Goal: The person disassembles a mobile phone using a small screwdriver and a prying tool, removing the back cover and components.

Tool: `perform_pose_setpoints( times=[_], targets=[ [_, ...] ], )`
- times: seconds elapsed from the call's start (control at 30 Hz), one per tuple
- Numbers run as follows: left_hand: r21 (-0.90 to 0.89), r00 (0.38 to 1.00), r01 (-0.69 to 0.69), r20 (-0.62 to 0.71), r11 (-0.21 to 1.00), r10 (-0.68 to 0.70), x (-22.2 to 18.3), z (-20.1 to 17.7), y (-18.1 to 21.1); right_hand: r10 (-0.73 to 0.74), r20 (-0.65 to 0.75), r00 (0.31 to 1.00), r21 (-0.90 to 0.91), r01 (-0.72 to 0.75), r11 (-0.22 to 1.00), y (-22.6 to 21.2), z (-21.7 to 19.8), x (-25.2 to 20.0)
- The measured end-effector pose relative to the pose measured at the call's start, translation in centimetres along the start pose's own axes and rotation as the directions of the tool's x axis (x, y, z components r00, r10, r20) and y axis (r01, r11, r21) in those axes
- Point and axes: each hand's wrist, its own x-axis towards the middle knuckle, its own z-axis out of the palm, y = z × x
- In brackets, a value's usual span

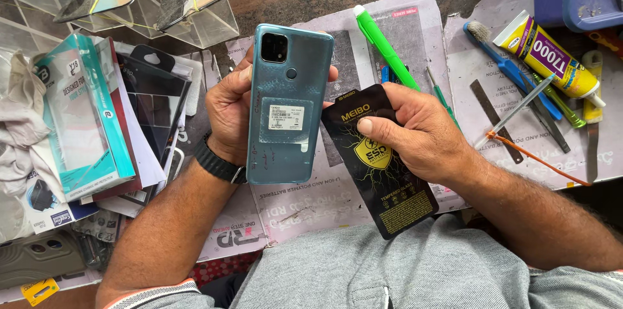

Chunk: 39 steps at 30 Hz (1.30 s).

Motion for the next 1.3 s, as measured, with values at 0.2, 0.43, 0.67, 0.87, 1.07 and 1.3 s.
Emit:
perform_pose_setpoints(
  times=[0.2, 0.43, 0.67, 0.87, 1.07, 1.3],
  targets=[
    [-0.006, 1.000, -0.008, -0.001, 1.000, 0.008, -0.1, -0.3, -0.1, -0.006, 0.003, 1.000, 0.031, 0.006, 0.999, 0.1, 0.0, 0.2],
    [0.021, 0.999, 0.022, 0.033, 1.000, -0.023, -0.2, -0.9, -0.3, -0.128, -0.060, 0.990, 0.127, 0.135, 0.983, 0.3, 0.4, 0.8],
    [0.042, 0.998, 0.062, 0.013, 0.997, -0.063, -0.1, 1.3, -0.3, -0.176, -0.152, 0.973, 0.228, 0.208, 0.951, 0.2, 0.7, 1.3],
    [0.074, 0.991, 0.135, -0.025, 0.988, -0.134, -0.1, 1.7, -0.4, -0.104, -0.186, 0.977, 0.196, 0.141, 0.970, 0.2, 0.3, 2.3],
    [0.042, 0.987, 0.156, 0.029, 0.987, -0.157, 0.1, 1.7, -0.2, -0.225, -0.220, 0.949, 0.132, 0.257, 0.957, 0.5, 0.3, 2.6],
    [0.143, 0.992, 0.127, -0.041, 0.982, -0.122, 0.1, 1.3, -0.7, -0.277, -0.282, 0.918, 0.086, 0.312, 0.946, 1.0, 0.4, 2.5]
  ],
)
